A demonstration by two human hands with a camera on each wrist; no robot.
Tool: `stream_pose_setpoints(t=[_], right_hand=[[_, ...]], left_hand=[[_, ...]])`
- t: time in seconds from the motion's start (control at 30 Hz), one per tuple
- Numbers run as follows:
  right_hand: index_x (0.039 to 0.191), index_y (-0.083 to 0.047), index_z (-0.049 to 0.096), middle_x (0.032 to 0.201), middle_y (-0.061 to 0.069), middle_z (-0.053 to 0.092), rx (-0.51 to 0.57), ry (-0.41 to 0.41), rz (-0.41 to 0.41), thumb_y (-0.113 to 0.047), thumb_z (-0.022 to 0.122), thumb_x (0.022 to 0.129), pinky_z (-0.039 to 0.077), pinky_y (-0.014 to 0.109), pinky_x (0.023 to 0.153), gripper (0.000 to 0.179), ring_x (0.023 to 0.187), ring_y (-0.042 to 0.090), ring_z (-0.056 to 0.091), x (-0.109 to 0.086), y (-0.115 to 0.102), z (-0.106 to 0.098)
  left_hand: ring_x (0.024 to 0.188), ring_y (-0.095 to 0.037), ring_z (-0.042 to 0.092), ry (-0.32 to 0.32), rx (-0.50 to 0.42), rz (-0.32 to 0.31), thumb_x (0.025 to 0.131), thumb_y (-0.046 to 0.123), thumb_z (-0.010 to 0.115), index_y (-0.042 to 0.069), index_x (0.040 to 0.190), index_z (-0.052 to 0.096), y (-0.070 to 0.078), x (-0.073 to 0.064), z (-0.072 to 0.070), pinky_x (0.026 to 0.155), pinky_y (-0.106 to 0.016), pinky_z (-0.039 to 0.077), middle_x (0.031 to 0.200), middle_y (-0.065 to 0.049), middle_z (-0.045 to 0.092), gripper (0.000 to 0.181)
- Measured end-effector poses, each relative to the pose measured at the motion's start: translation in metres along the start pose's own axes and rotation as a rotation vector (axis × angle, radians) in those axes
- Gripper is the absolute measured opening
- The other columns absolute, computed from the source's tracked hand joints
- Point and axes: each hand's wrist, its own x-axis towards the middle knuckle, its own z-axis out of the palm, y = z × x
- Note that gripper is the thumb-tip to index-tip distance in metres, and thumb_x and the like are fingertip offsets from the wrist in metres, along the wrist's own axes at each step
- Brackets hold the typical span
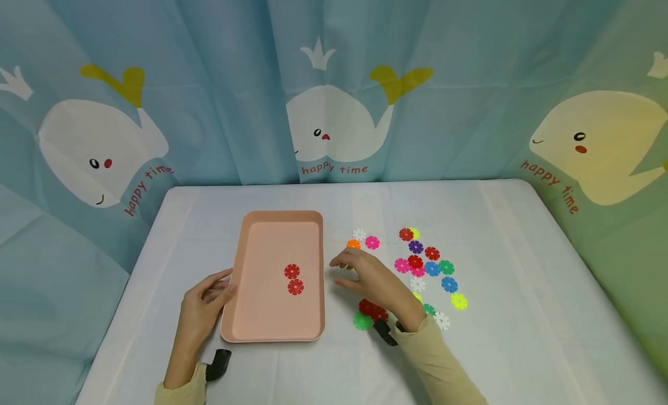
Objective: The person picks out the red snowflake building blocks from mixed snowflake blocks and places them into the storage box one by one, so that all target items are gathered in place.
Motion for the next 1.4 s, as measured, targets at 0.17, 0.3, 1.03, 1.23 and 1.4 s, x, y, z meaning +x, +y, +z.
stream_pose_setpoints(t=[0.17,0.3,1.03,1.23,1.4], right_hand=[[0.115,-0.002,0.068,0.109,0.010,0.069,-0.025,-0.009,0.009,-0.011,0.079,0.085,0.056,0.043,0.088,0.033,0.100,0.027,0.066,-0.005,0.007,-0.004],[0.115,-0.001,0.068,0.109,0.012,0.069,-0.028,-0.014,0.016,-0.011,0.080,0.084,0.056,0.044,0.087,0.035,0.098,0.028,0.067,-0.012,0.012,-0.010],[0.114,0.001,0.068,0.106,0.010,0.071,-0.058,-0.069,0.163,-0.010,0.081,0.083,0.058,0.039,0.082,0.035,0.092,0.023,0.065,-0.039,0.030,-0.027],[0.115,-0.001,0.068,0.105,0.007,0.070,-0.049,-0.108,0.228,-0.012,0.082,0.082,0.058,0.034,0.080,0.037,0.089,0.018,0.064,-0.044,0.035,-0.029],[0.114,-0.001,0.069,0.102,0.006,0.070,-0.011,-0.120,0.250,-0.012,0.082,0.081,0.058,0.031,0.079,0.037,0.088,0.016,0.065,-0.048,0.038,-0.029]], left_hand=[[0.084,0.005,0.062,0.004,-0.001,0.017,0.092,0.012,0.071,0.003,0.129,0.065,0.001,0.000,0.000,0.073,-0.009,0.048,0.110,-0.021,0.069,0.039],[0.084,0.005,0.062,0.002,-0.003,0.018,0.092,0.012,0.071,0.003,0.129,0.065,0.002,-0.001,0.001,0.073,-0.009,0.048,0.110,-0.021,0.069,0.038],[0.083,0.005,0.062,0.013,0.003,0.014,0.092,0.011,0.072,0.004,0.129,0.066,0.002,-0.001,0.001,0.074,-0.008,0.048,0.108,-0.021,0.069,0.038],[0.084,0.005,0.062,0.009,0.004,0.005,0.092,0.012,0.072,0.004,0.129,0.065,0.002,-0.002,0.001,0.074,-0.008,0.047,0.108,-0.020,0.069,0.039],[0.083,0.005,0.062,0.014,0.010,0.012,0.091,0.013,0.073,0.003,0.129,0.066,0.002,-0.001,0.001,0.073,-0.008,0.047,0.108,-0.020,0.069,0.039]])
